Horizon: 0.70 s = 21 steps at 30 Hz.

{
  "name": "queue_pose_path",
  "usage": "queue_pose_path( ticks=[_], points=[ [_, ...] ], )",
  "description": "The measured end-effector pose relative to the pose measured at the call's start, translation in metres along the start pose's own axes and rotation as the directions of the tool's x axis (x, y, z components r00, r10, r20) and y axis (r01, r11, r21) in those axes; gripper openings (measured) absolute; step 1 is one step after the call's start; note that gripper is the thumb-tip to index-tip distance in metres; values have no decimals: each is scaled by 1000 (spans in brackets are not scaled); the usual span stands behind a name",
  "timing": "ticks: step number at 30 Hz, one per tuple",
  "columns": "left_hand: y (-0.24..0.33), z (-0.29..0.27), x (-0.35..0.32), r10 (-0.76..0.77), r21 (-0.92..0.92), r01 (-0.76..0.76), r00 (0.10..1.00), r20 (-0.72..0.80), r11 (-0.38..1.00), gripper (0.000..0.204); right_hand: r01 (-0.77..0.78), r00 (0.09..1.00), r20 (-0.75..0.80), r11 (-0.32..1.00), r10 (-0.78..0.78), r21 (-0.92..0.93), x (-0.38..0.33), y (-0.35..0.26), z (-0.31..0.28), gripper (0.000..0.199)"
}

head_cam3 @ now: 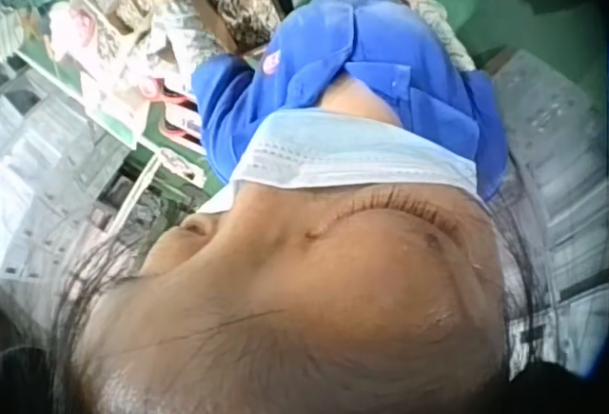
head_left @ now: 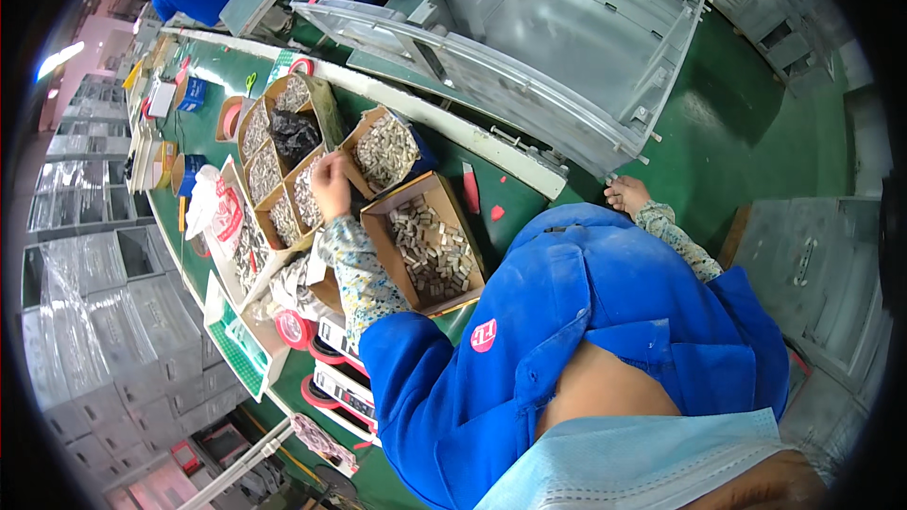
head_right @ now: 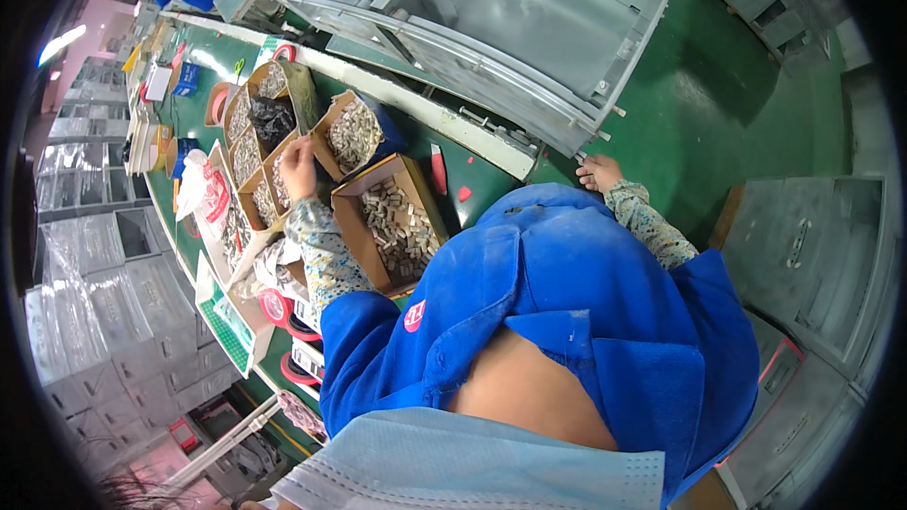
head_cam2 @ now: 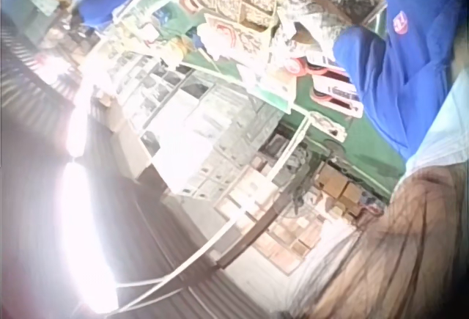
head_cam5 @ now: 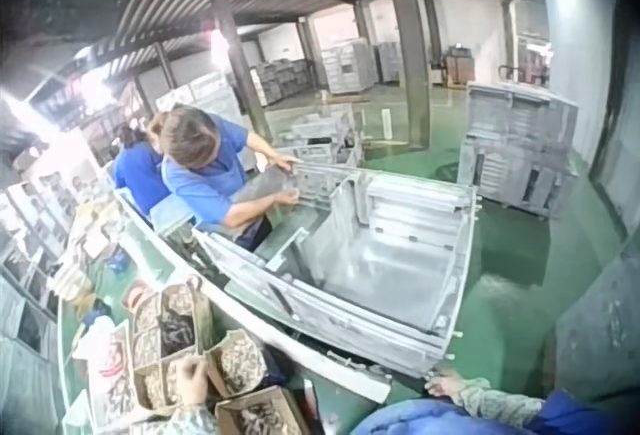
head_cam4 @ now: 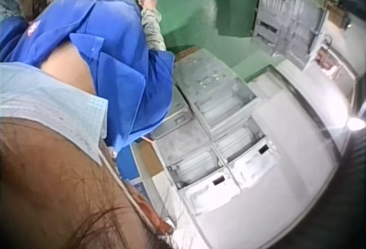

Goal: Assembling metal enclosure parts by positioning components and fastening them with a tool.

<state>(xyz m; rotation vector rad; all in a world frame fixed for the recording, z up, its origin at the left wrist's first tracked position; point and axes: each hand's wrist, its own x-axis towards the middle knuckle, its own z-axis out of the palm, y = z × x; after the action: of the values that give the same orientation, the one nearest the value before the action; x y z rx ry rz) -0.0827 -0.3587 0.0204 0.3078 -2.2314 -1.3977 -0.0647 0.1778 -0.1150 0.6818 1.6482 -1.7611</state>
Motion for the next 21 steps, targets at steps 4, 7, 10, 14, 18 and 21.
queue_pose_path(
  ticks=[4,7,10,14,18,21],
  points=[
    [30,37,-18,-139,661,-74,954,265,747,14,-23,999,-37,999,22,-39,-6,2,4,25],
    [25,53,-17,-244,772,-5,947,207,636,18,-4,1000,-4,1000,4,-19,-8,6,4,24],
    [13,61,-16,-199,821,-39,963,183,569,19,17,1000,11,1000,-17,-14,-12,10,0,23],
    [2,62,-12,-228,840,-79,945,234,537,18,9,1000,-17,999,-9,-34,-19,17,-7,23],
    [14,64,-10,-265,840,-94,925,272,535,16,12,1000,-26,1000,-12,-4,-25,28,-17,23],
    [14,63,-15,-244,843,-85,937,248,532,16,2,1000,-27,1000,-2,0,-28,27,-17,23]
  ],
)
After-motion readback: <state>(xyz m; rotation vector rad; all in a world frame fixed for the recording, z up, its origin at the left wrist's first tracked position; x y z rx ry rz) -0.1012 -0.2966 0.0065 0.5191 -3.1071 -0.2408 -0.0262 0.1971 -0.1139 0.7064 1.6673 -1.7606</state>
